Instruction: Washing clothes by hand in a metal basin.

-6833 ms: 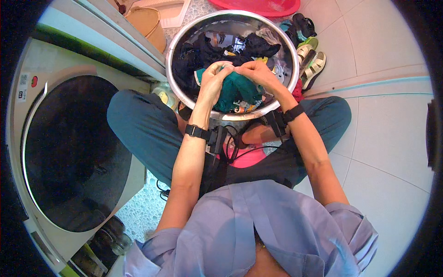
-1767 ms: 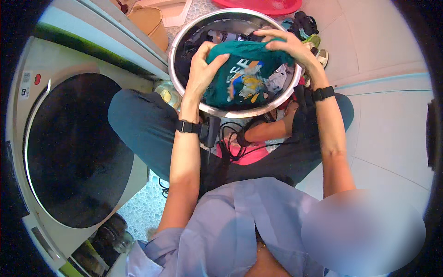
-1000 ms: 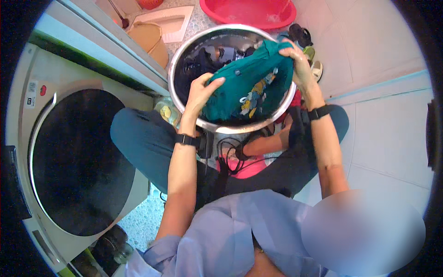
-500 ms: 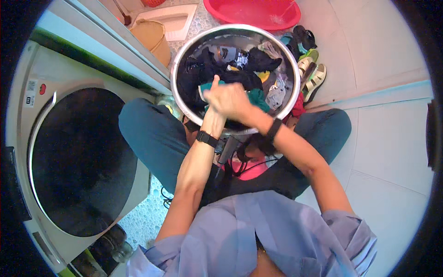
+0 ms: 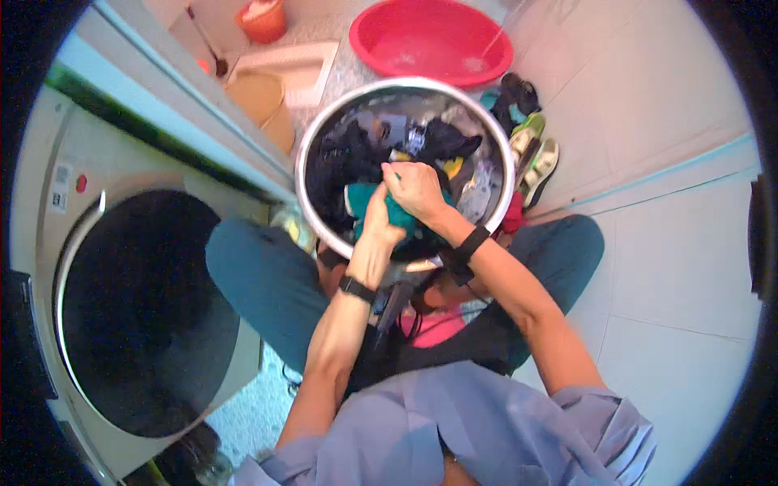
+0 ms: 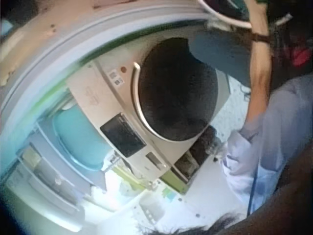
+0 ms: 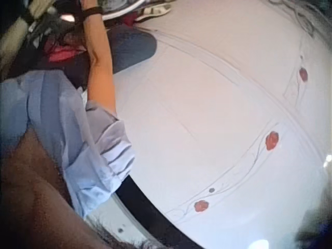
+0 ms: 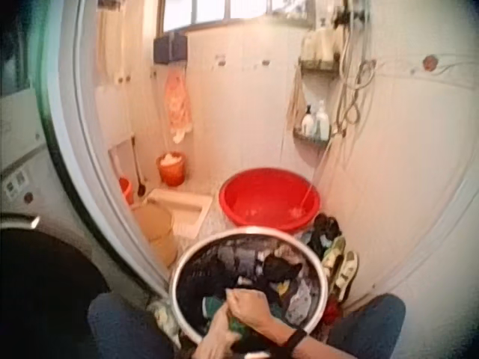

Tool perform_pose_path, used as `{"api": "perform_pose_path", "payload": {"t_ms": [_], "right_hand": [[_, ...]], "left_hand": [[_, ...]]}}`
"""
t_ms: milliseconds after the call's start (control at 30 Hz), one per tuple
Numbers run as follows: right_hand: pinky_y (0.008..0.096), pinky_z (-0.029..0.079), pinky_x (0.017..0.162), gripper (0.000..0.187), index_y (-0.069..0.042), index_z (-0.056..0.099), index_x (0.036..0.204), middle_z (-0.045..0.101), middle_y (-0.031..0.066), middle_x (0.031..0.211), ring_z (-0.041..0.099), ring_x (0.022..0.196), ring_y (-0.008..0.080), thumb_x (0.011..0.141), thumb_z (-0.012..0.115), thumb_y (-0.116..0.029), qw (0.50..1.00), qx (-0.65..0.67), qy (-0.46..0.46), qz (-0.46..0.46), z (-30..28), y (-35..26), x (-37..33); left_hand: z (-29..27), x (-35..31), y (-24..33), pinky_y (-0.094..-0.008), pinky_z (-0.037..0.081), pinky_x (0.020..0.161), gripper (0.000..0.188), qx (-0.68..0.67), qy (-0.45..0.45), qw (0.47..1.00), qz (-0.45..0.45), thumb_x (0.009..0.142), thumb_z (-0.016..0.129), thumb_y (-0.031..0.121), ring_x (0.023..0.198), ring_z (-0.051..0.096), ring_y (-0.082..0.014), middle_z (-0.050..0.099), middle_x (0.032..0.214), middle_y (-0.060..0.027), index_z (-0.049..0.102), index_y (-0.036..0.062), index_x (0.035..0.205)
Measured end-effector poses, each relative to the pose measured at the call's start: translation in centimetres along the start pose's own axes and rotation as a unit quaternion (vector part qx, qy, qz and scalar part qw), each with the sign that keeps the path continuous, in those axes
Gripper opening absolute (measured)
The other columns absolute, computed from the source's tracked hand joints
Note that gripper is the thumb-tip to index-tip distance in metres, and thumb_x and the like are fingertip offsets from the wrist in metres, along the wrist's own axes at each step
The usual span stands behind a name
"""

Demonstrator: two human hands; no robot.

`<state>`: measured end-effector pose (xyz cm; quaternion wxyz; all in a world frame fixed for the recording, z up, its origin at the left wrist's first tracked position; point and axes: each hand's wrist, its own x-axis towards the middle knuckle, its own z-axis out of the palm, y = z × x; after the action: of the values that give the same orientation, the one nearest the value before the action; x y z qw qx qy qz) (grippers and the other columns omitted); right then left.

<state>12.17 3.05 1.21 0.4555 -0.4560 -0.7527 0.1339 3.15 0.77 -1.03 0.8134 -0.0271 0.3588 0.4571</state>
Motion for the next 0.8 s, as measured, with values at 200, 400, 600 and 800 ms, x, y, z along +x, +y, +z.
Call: {"api": "perform_pose_path", "payload": {"t_ms": [200, 400, 600, 800], "right_hand": [[0.0367, 0.046, 0.054, 0.028, -0.006, 0.066, 0.078, 0.06, 0.0124, 0.065, 0.058, 0.055, 0.0277, 0.082, 0.056, -0.032, 0.992, -0.08, -0.032, 0.092, -5.9, 0.2, 0.9], [0.0298, 0.044, 0.053, 0.007, -0.005, 0.066, 0.076, 0.061, 0.0067, 0.065, 0.058, 0.058, 0.0193, 0.075, 0.059, -0.007, 0.98, -0.007, 0.079, -0.181, -17.9, -13.5, 2.2], [0.0184, 0.019, 0.034, 0.032, -0.018, 0.056, 0.08, 0.042, -0.0074, 0.046, 0.029, 0.032, 0.0031, 0.091, 0.043, -0.045, 0.809, 0.454, 0.278, -0.249, -21.3, -18.2, -0.2], [0.0187, 0.022, 0.036, 0.029, -0.016, 0.055, 0.085, 0.044, -0.0065, 0.048, 0.032, 0.035, 0.0036, 0.09, 0.045, -0.043, 0.854, 0.441, 0.25, -0.12, -20.6, -18.3, 1.2]], "left_hand": [[0.9, -3.7, 1.4, -0.0419, 0.049, 0.081, 0.047, 0.012, -0.003, 1.0, -0.029, 0.083, 0.054, 0.05, 0.086, 0.062, -0.0289, 0.063, 0.096, -0.0142, 0.06, 0.0045, 0.092], [-5.3, -1.6, 1.3, -0.0505, 0.04, 0.094, 0.051, -0.093, 0.01, 0.996, 0.004, 0.084, 0.048, 0.055, 0.102, 0.055, -0.0327, 0.059, 0.109, -0.0128, 0.059, 0.0084, 0.1], [-5.6, -1.4, 2.2, -0.0503, 0.04, 0.093, 0.048, -0.075, -0.026, 0.997, -0.005, 0.083, 0.049, 0.056, 0.103, 0.055, -0.0305, 0.06, 0.108, -0.0104, 0.061, 0.0133, 0.099], [-4.6, -0.2, 2.7, -0.0484, 0.043, 0.089, 0.053, -0.04, -0.024, 0.999, -0.026, 0.081, 0.051, 0.059, 0.094, 0.058, -0.0317, 0.062, 0.098, -0.0134, 0.062, 0.008, 0.092]]}}
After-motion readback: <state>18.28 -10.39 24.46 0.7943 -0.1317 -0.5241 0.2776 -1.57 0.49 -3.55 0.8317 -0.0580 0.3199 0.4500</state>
